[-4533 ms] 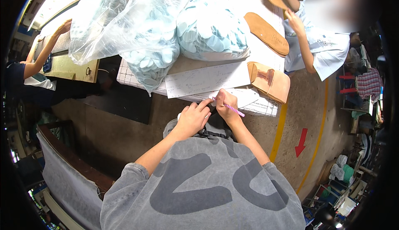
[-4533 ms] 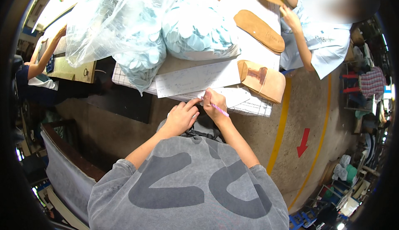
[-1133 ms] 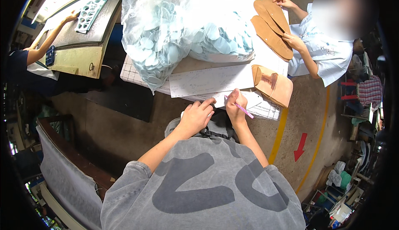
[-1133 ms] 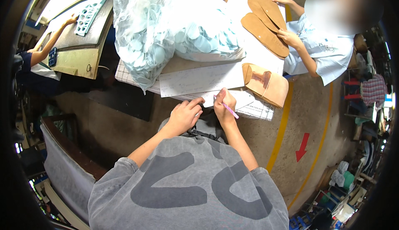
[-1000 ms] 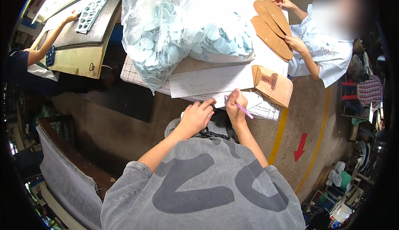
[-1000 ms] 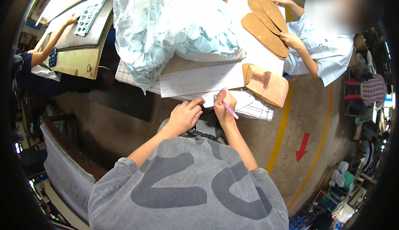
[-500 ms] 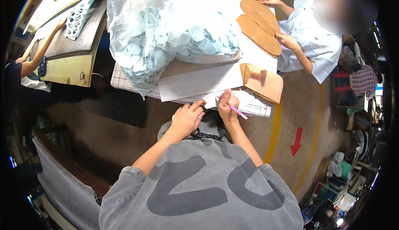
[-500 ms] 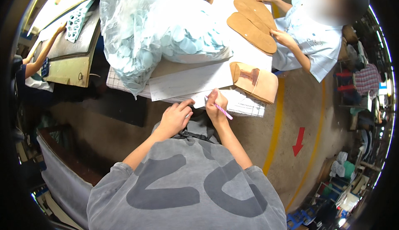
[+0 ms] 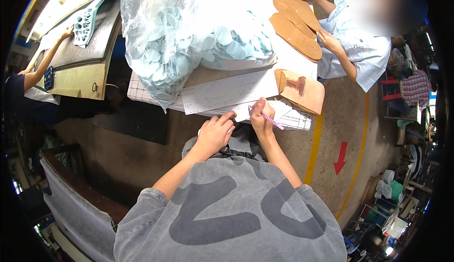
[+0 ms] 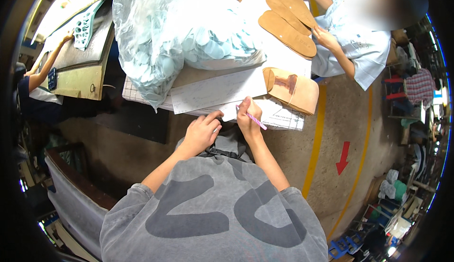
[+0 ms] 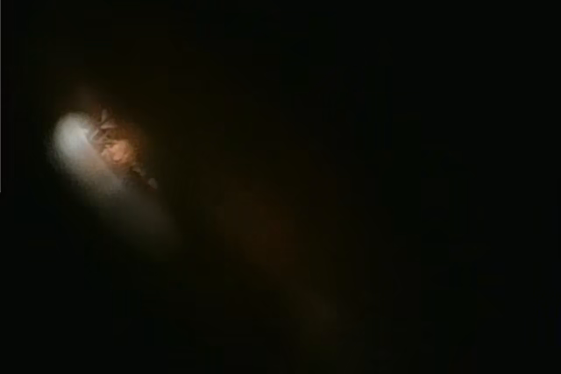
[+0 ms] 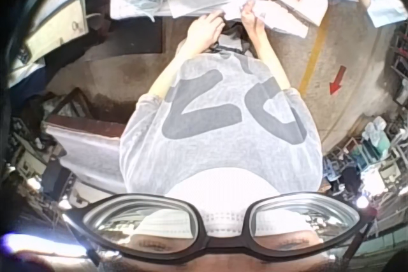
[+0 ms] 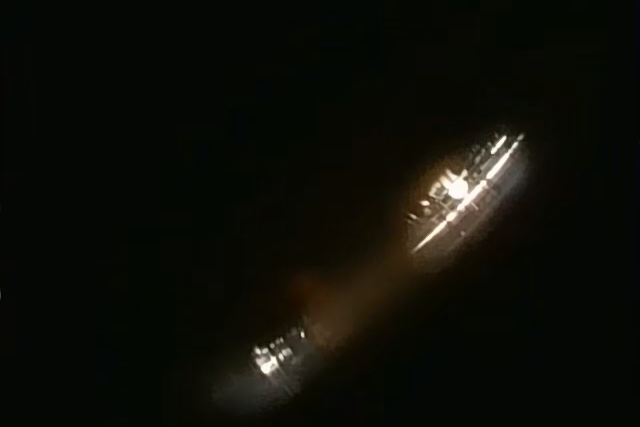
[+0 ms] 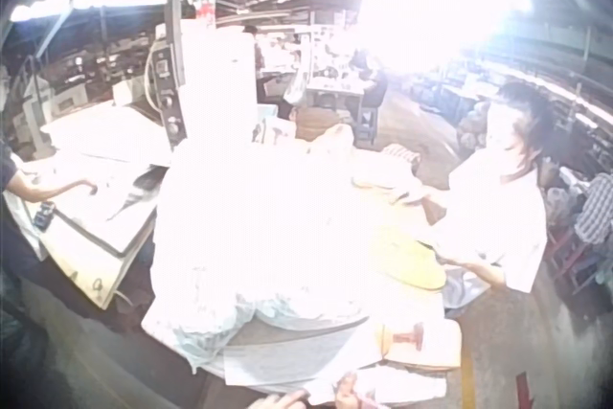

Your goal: The person walks through a factory floor, picks up a plastic bag of light blue shoe insoles, and writes on a document with a pink pen. They then tie the bag closed and carry it away while another worker handles cardboard shoe parts nearby.

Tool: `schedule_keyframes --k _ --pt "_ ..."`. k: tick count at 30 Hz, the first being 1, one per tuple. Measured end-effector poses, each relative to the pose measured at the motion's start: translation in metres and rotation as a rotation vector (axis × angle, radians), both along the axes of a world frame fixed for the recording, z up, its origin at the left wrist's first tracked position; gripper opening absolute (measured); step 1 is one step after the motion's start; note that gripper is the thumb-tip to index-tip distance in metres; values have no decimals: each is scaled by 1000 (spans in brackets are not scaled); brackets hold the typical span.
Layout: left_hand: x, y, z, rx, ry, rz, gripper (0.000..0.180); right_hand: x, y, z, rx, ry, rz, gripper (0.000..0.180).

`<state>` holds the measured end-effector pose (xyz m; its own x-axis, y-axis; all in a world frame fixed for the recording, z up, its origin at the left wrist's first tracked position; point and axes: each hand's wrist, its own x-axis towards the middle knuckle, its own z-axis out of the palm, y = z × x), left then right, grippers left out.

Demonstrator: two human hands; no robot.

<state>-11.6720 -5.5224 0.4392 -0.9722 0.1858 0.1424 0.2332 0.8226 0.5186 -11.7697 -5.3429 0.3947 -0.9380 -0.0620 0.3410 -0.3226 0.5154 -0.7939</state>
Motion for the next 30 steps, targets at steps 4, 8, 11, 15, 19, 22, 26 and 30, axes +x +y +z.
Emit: schedule_keyframes --k 4,8,11,15,19,22,26,30 --pt "0 0 0 -11 1 -1 13 0 0 0 -3 -1 -18 56" --pt "1 -1 2 -10 -13 -1 13 0 0 0 -9 -13 -41 54" --pt "1 -1 3 -16 -8 -5 13 0 0 0 -4 -1 -18 53" --pt "1 -2 2 -18 -6 -7 14 0 -1 0 -11 -28 -43 50" --pt "2 -2 0 -35 -7 -7 14 0 -2 1 -9 -19 -61 53" --pt "3 -2 0 -49 -15 -6 14 0 -3 1 -23 -26 -99 52" --pt "6 -2 1 -59 -25 -1 15 2 -1 1 -36 -90 -104 48" --pt "8 -2 1 -79 -62 -7 14 8 5 1 -132 -201 -128 52"
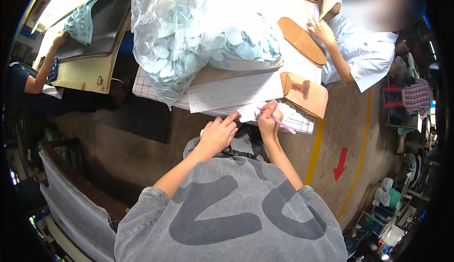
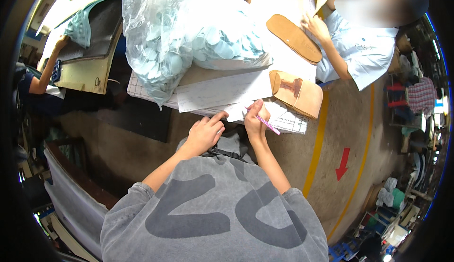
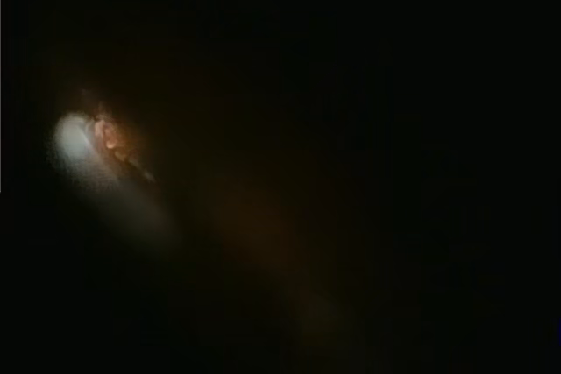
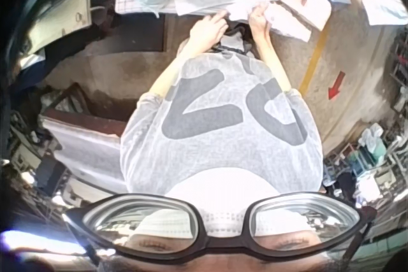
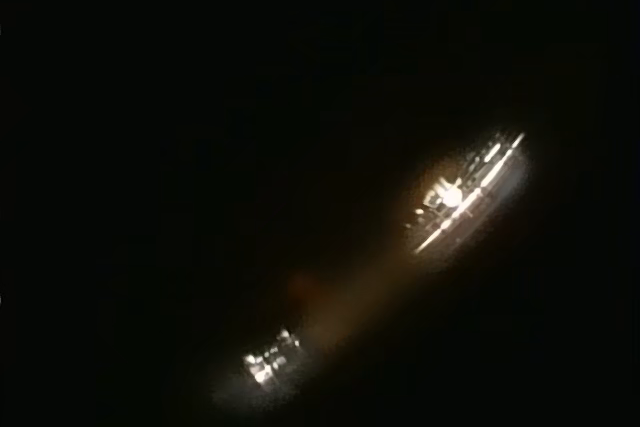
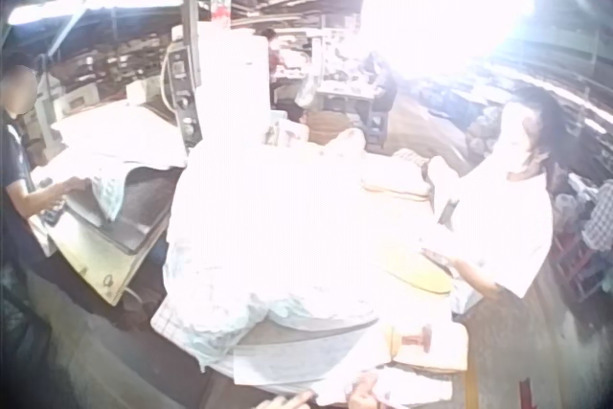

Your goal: The person walks through a factory floor, picks up a plastic bag of light blue shoe insoles, and writes on a document with a pink pen. They then tie the bag closed and carry it away while another worker handles cardboard shoe parts nearby.

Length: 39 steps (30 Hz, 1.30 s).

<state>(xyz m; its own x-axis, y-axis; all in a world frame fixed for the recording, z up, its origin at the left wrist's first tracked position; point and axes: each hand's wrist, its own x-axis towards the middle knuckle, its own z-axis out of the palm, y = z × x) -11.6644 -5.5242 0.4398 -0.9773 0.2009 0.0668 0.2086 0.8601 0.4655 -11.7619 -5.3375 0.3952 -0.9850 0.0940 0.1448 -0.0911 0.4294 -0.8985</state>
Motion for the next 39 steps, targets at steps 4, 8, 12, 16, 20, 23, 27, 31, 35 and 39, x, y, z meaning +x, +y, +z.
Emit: schedule_keyframes --k 4,8,12,16,20,23,27,31,35,39 --pt "0 0 -3 -2 3 -14 13 8 3 -1 10 97 147 51" --pt "0 1 -4 3 17 -11 12 11 0 -3 49 151 233 50" --pt "0 2 -5 -7 13 -13 12 11 -2 -4 84 160 236 49" --pt "0 2 -4 2 3 -11 11 10 -2 -3 73 171 246 45" --pt "0 3 -4 12 17 -2 11 9 -2 -2 114 197 269 50" --pt "0 3 -5 15 4 0 11 9 -2 -2 111 195 263 45" --pt "0 3 -4 16 12 0 11 9 -1 -3 108 210 251 45" --pt "0 3 -4 17 13 -1 11 9 0 -3 90 196 263 46" --pt "-1 2 -5 -11 15 -21 16 8 0 -3 59 176 239 47" --pt "-1 2 -5 4 18 -17 14 8 0 -2 110 186 227 47"
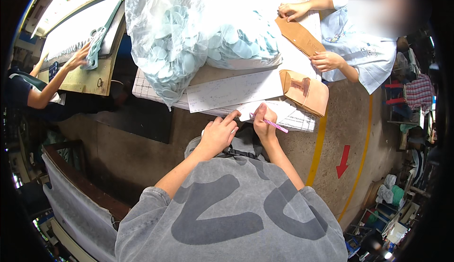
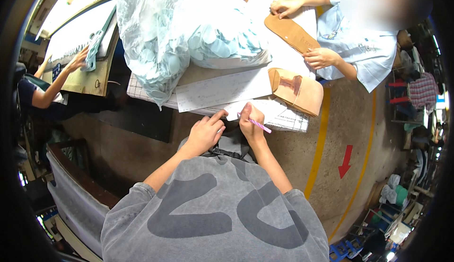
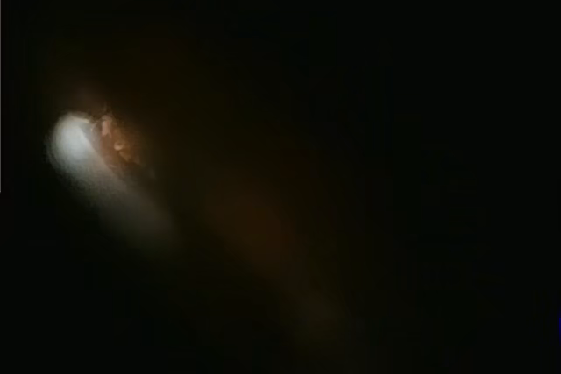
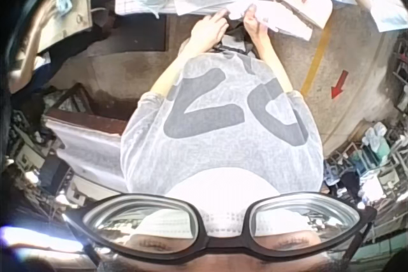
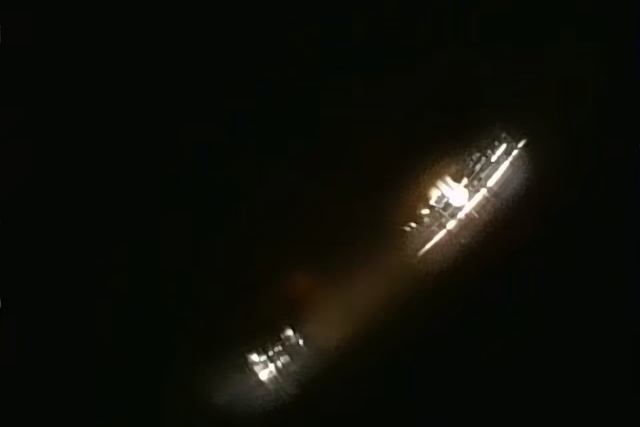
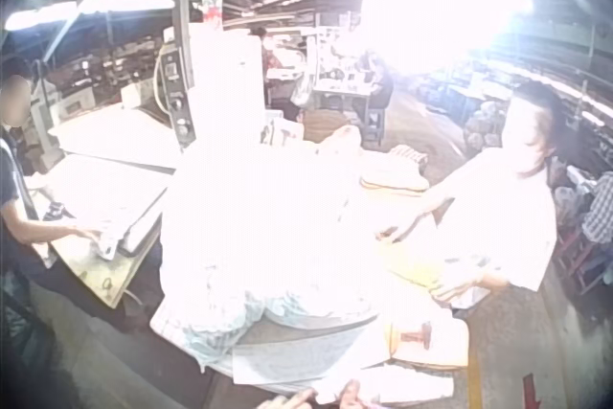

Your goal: The person walks through a factory floor, picks up a plastic bag of light blue shoe insoles, and writes on a document with a pink pen. They then tie the bag closed and carry it away while another worker handles cardboard shoe parts nearby.

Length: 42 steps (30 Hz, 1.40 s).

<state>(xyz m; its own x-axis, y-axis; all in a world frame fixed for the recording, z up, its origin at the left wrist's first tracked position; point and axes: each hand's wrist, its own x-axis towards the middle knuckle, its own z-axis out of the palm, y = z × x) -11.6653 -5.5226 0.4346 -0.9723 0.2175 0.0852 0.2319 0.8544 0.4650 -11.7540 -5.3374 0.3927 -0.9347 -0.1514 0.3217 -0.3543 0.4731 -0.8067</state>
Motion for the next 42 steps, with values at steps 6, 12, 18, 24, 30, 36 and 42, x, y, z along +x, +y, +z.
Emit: schedule_keyframes --k 6,12,18,24,30,36,42 --pt "0 1 1 1 -11 16 12 0 -1 2 -23 -3 -29 51" --pt "-1 0 2 3 4 -1 15 -1 0 1 46 51 -20 52" --pt "0 2 3 13 -16 17 12 -1 3 0 33 34 -10 53" --pt "0 1 2 -3 2 1 16 0 5 0 -62 -9 1 53" --pt "0 1 1 -1 15 -4 16 1 3 0 -68 -15 36 56" --pt "1 1 -1 4 20 -4 16 1 2 0 -63 -35 50 56" --pt "1 2 1 20 -12 20 12 1 3 -1 12 17 66 48"
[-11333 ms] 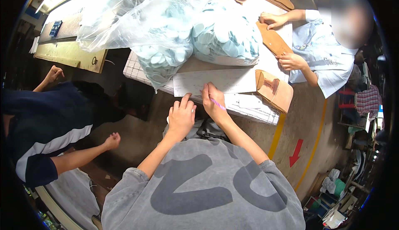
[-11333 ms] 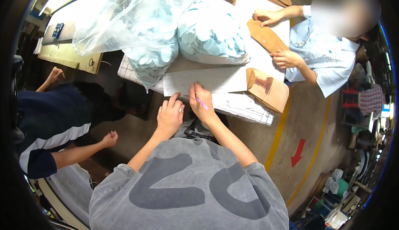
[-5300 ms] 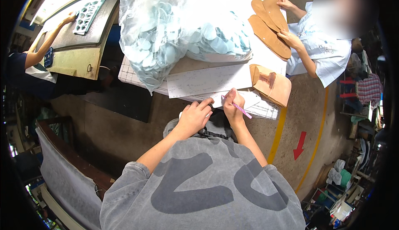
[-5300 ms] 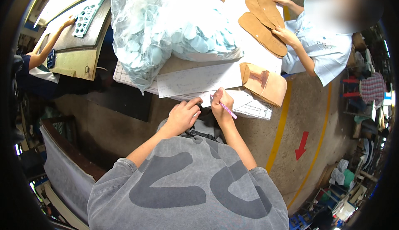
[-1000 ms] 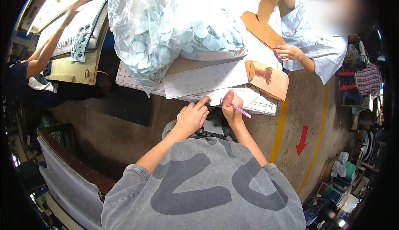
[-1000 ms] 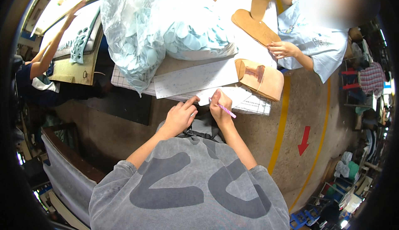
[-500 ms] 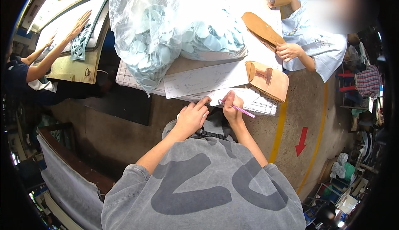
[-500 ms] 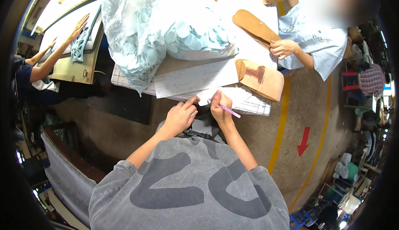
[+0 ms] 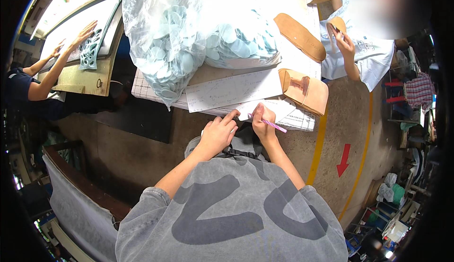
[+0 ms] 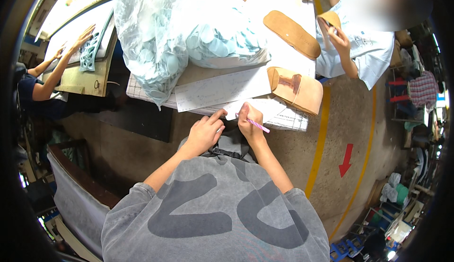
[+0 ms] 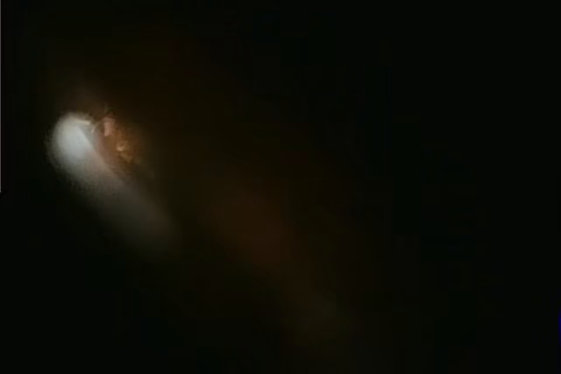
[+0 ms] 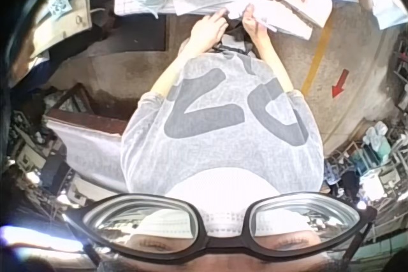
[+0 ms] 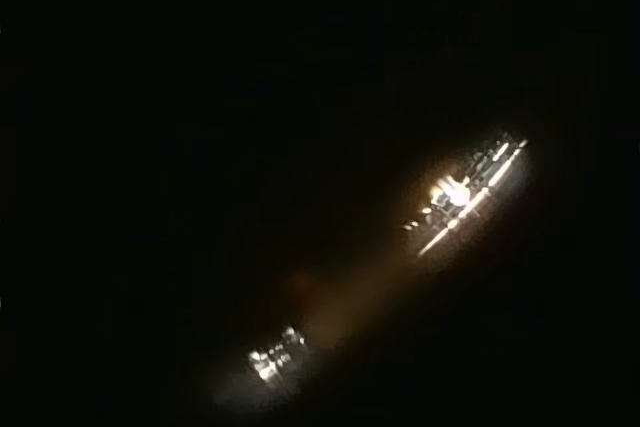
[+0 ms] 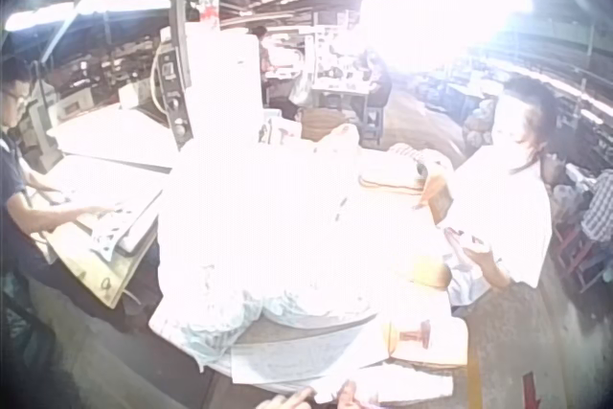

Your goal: The person walks through a factory floor, picks up a plastic bag of light blue shoe insoles, and writes on a document with a pink pen. They then tie the bag closed and carry it away while another worker handles cardboard shoe parts nearby.

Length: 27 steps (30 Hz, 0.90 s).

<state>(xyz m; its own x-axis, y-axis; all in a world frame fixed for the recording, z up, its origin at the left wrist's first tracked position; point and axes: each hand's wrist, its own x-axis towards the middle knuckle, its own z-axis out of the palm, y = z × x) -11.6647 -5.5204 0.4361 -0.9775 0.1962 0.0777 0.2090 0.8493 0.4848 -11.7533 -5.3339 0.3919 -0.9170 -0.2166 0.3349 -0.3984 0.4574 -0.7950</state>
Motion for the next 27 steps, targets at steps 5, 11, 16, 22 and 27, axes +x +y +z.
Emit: schedule_keyframes --k 5,11,16,22,27 --pt "0 0 2 -3 -15 1 12 -2 2 1 -146 -108 -41 51" --pt "-1 -3 2 27 -14 -23 15 -1 10 13 -721 -590 -225 58" --pt "-2 -3 2 38 -2 -22 15 1 24 26 -754 -510 -215 57" --pt "-2 -1 4 20 -3 -19 15 -5 28 24 -660 -573 -335 50" --pt "-1 0 3 28 15 -6 16 -25 11 17 -283 -323 -182 41"
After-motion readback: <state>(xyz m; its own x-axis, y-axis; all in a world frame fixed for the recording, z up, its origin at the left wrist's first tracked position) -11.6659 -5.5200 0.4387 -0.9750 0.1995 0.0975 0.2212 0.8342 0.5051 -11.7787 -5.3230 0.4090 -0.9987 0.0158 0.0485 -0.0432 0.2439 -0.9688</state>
